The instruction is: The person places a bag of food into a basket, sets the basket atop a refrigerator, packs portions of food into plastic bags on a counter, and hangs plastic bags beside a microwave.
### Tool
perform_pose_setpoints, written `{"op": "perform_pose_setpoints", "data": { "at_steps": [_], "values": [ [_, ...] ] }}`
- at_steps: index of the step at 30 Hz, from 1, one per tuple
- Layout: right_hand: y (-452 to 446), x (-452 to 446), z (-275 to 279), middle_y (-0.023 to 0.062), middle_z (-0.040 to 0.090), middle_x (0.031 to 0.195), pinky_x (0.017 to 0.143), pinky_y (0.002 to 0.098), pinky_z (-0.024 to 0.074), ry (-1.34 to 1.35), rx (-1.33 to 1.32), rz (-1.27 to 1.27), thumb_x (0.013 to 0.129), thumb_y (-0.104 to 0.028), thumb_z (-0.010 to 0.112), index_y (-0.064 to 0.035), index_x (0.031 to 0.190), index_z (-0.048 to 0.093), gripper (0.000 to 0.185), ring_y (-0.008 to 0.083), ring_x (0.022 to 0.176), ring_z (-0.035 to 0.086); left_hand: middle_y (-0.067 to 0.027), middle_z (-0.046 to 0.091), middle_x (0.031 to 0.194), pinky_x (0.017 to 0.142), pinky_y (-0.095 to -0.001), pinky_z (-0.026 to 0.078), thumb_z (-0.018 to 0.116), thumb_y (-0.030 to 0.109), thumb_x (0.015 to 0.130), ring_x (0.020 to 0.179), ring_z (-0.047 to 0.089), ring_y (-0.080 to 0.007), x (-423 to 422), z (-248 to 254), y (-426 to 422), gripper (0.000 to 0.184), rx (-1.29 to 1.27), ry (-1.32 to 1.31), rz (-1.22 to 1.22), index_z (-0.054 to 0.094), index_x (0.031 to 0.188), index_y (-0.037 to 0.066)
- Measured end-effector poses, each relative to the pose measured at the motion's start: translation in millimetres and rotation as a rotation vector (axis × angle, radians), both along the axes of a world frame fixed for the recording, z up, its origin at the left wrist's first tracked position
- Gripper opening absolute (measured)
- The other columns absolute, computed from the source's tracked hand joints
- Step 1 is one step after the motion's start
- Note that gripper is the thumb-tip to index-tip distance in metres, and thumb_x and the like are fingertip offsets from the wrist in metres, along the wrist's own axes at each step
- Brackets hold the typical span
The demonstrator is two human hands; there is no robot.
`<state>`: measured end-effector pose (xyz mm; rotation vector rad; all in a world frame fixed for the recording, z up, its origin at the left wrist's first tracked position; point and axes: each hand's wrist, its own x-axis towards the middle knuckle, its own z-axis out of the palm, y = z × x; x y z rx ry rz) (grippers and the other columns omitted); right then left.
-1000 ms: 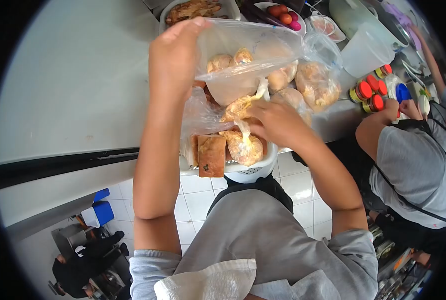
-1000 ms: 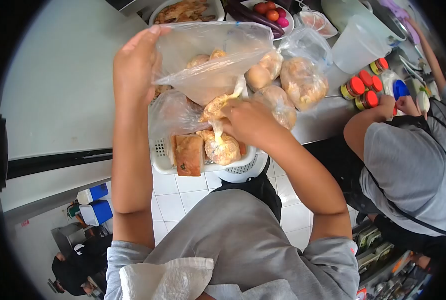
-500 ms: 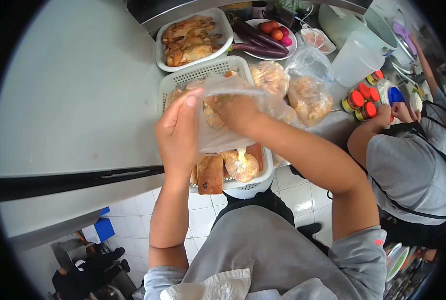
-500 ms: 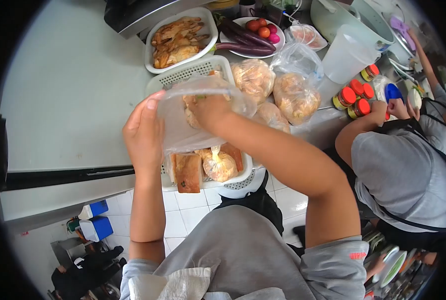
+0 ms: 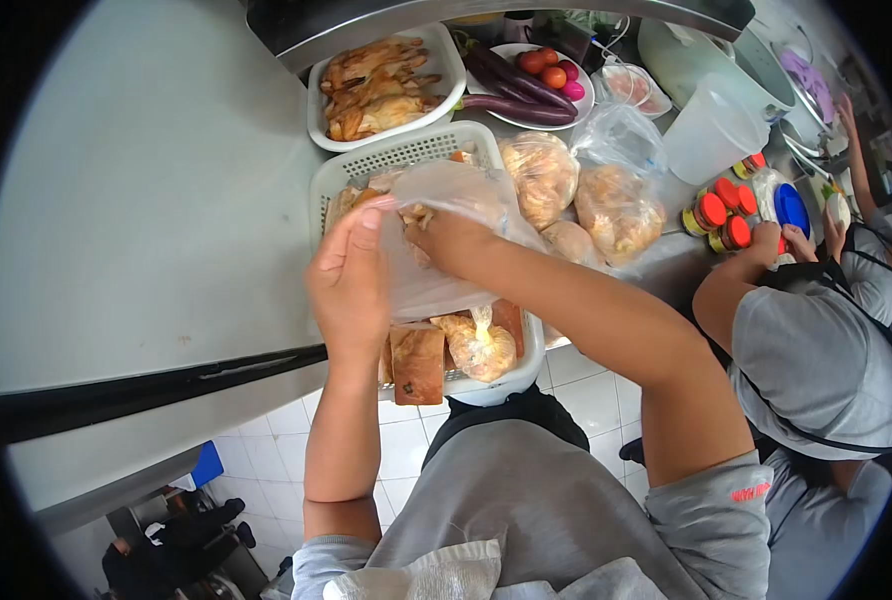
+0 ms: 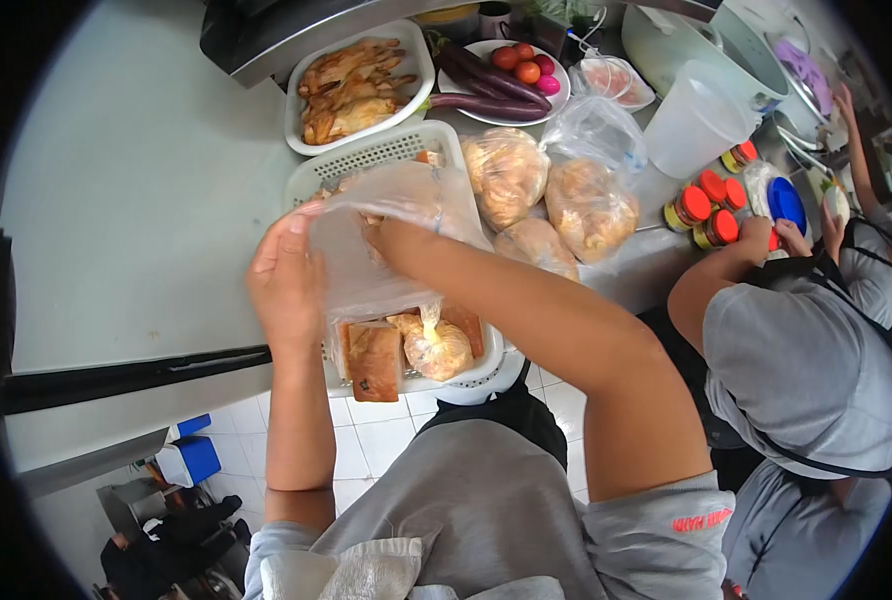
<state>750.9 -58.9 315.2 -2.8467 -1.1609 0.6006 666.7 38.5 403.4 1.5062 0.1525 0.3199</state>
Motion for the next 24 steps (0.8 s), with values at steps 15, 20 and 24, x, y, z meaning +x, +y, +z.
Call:
{"op": "perform_pose_setpoints", "data": {
  "at_steps": [15,20,24],
  "values": [
    [-97,-12,80,0.0123,0.06,0.059,0.053,0.0412,0.0487,-0.64,0.184,-0.248,0.074,-0.021,0.058,-0.0074,0.076,0.063,0.014,0.0283,0.055,0.061,-0.0007,0.061,0.082,0.071,-0.0198,0.041,0.055,0.017,0.089,0.076,0.052,-0.0059,-5,14,-5,0.023,0.107,0.063,-0.1,0.064,0.1,-0.001],
    [-108,-17,80,0.0132,0.06,0.062,0.056,0.0413,0.0486,-0.549,0.094,-0.288,0.073,-0.022,0.059,-0.0062,0.077,0.062,0.016,0.029,0.058,0.061,-0.0038,0.062,0.085,0.072,-0.0207,0.042,0.055,0.017,0.089,0.078,0.053,-0.0073,-5,10,-8,0.022,0.21,0.038,-0.143,0.063,0.1,0.0],
    [-103,-17,88,0.0135,0.061,0.064,0.06,0.0415,0.0484,-0.474,0.234,-0.336,0.072,-0.024,0.062,-0.0049,0.084,0.062,0.023,0.0303,0.061,0.061,-0.0037,0.062,0.086,0.074,-0.0205,0.042,0.054,0.016,0.09,0.08,0.054,-0.0075,-3,12,-12,0.022,0.128,0.035,-0.122,0.063,0.101,-0.001]
  ]
}}
